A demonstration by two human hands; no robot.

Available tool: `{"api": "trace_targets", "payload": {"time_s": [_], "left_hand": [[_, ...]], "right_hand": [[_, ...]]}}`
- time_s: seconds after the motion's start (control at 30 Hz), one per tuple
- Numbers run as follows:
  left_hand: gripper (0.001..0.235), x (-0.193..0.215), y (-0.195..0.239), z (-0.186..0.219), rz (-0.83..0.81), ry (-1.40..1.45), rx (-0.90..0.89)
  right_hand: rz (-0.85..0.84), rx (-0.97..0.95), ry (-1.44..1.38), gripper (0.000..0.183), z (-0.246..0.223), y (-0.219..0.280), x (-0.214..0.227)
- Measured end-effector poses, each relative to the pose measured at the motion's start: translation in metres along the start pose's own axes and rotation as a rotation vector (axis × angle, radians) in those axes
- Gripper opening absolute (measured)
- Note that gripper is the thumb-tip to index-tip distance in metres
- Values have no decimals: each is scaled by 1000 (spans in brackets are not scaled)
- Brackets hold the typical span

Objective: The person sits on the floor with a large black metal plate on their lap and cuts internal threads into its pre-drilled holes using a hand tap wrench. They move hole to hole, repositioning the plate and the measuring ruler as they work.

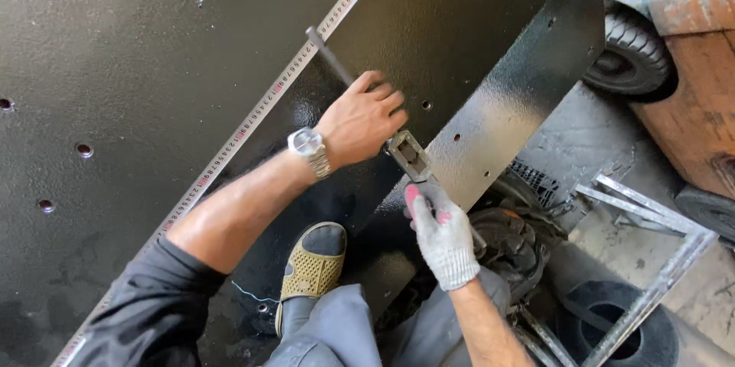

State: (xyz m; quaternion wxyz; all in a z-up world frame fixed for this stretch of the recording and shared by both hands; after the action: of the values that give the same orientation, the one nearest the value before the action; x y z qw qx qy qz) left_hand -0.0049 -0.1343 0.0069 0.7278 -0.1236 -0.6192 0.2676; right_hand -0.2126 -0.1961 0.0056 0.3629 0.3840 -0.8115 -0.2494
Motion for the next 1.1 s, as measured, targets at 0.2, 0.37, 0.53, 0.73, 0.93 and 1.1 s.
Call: {"api": "trace_targets", "payload": {"time_s": [0.2, 0.37, 0.53, 0.73, 0.93, 1.1], "left_hand": [[19, -19, 31, 15, -877, 232, 233], [28, 45, 40, 47, -423, 348, 619], [64, 59, 33, 90, -325, 623, 694], [34, 59, 40, 102, -244, 710, 493], [17, 49, 54, 86, -338, 723, 432], [16, 50, 59, 75, -332, 694, 432]], "right_hand": [[18, -282, -646, 36, 0, -9, -17], [153, -105, -1106, 26, -53, -18, -24], [114, 117, -704, 24, -61, -54, 28], [6, 184, -126, 34, -112, -89, 69], [-140, 347, 515, 48, -124, -127, 69], [-285, 312, 711, 48, -131, -128, 50]]}}
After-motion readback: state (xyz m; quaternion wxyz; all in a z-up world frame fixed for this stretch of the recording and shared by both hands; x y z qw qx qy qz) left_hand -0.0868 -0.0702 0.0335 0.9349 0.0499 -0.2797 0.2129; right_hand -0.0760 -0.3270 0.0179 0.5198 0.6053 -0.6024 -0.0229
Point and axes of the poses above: each hand's wrist, its own y-axis away from the middle knuckle, its own x-axis out of the back of the hand, z = x × y, the point moved 5 cm from there along -y, towards the middle knuckle, and after that the axes turned 12 degrees about -y, right-handed, at the moved point
